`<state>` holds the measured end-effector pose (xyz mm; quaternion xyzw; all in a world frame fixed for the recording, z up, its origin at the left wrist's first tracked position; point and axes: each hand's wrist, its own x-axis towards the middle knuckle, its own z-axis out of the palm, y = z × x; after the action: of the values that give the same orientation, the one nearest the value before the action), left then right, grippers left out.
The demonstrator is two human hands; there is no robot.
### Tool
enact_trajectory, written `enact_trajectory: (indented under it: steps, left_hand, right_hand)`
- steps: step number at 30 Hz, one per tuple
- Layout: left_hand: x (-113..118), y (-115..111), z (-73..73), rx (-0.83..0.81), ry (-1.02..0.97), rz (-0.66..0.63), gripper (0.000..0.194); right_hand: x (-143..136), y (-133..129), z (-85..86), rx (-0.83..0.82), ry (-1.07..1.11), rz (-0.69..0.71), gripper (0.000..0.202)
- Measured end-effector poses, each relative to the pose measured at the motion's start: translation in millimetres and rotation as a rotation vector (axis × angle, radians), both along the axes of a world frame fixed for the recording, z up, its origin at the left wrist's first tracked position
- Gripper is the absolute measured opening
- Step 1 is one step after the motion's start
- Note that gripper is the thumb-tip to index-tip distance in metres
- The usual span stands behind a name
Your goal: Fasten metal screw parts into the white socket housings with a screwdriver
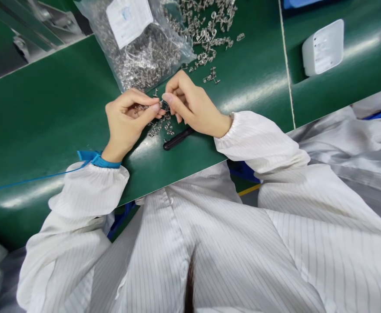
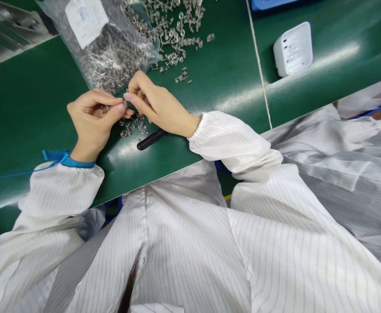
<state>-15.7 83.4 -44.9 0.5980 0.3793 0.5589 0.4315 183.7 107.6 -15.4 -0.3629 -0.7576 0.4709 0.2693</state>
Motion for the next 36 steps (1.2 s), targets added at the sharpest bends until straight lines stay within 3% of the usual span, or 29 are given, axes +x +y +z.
enact_trajectory:
  steps: [3,9,14,18,25,31,36]
  left_hand:
    - [1.4,-2.2,2.1,0.003,0.079,0.032,0.010]
    - [1.4,-6.3,3.9,0.003,0.204,0.082,0.008]
    - [1.7,-7.4,4.6,-0.054,0.169,0.098,0.010]
    - [3.1,-7.4,4.2,-0.142,0.149,0.098,0.024]
    - [2.7,-6.6,4.4,-0.183,0.105,0.037,0.035]
    - [2.7,-5.8,-3.4,-0.179,0.110,0.034,0.035]
    - [3.1,-5.9,-0.8,-0.129,0.188,0.128,0.022]
  right_hand:
    - [-0.5,-0.2,1.9,0.025,0.064,0.014,0.034]
    - [-1.2,0.1,4.6,0.028,-0.068,0.076,0.017]
    - [-0.4,-0.4,-2.9,0.075,-0.078,0.114,0.028]
    - [0.2,1.0,-8.9,0.089,-0.091,0.110,0.035]
    - [2.8,2.9,-3.0,0.255,-0.188,-0.015,0.042]
    - [1.5,-0.2,1.1,0.208,-0.096,-0.015,0.035]
    - [0.8,0.0,0.2,0.186,-0.132,-0.036,0.040]
